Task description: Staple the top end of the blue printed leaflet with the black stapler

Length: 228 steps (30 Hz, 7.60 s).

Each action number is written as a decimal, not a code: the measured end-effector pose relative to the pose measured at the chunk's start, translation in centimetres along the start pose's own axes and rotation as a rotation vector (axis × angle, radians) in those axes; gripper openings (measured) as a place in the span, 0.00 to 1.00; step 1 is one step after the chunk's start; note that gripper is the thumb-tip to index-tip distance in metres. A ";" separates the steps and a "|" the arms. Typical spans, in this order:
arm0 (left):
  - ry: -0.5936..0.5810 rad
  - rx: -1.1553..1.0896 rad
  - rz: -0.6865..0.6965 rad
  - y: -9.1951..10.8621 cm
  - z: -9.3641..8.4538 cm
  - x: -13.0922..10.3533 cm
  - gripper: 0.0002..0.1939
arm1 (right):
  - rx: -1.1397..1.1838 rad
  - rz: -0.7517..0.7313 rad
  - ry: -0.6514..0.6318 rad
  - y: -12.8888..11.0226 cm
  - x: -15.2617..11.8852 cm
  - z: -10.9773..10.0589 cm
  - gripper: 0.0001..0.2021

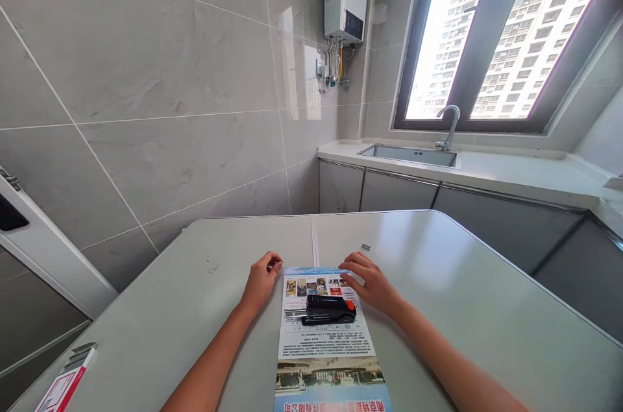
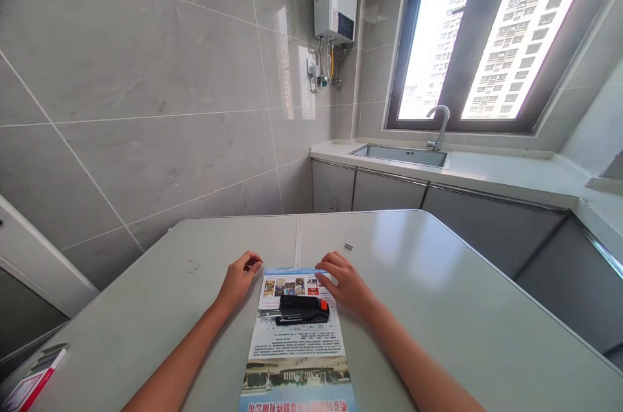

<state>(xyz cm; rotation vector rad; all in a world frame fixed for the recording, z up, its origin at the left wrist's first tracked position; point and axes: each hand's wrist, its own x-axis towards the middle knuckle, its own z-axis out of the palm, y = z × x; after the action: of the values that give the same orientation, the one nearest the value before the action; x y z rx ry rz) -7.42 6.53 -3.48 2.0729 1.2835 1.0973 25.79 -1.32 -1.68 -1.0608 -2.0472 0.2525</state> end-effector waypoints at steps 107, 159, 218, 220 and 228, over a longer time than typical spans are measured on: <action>-0.359 -0.129 0.287 3.4 0.7 -1.7 0.18 | -0.087 0.007 -0.117 -2.3 -0.9 3.7 0.13; -0.460 -0.187 0.257 5.3 0.6 -2.3 0.16 | 0.253 -0.057 -0.074 -3.1 -1.0 3.2 0.14; -0.423 0.299 0.342 3.5 1.9 -2.2 0.28 | -0.101 0.293 -0.297 2.8 -1.1 -5.2 0.15; -0.439 0.292 0.353 3.5 1.9 -2.2 0.27 | -0.087 0.290 -0.288 2.8 -1.1 -4.8 0.15; -0.490 0.296 0.374 4.1 2.2 -2.4 0.27 | -0.039 0.161 -0.224 2.5 -0.8 -2.2 0.25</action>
<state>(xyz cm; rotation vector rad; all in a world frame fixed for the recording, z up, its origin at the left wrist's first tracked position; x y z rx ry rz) -4.09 2.57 -2.71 2.6622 0.8739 0.4882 29.16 -0.74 -1.86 -1.2728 -2.1726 0.4317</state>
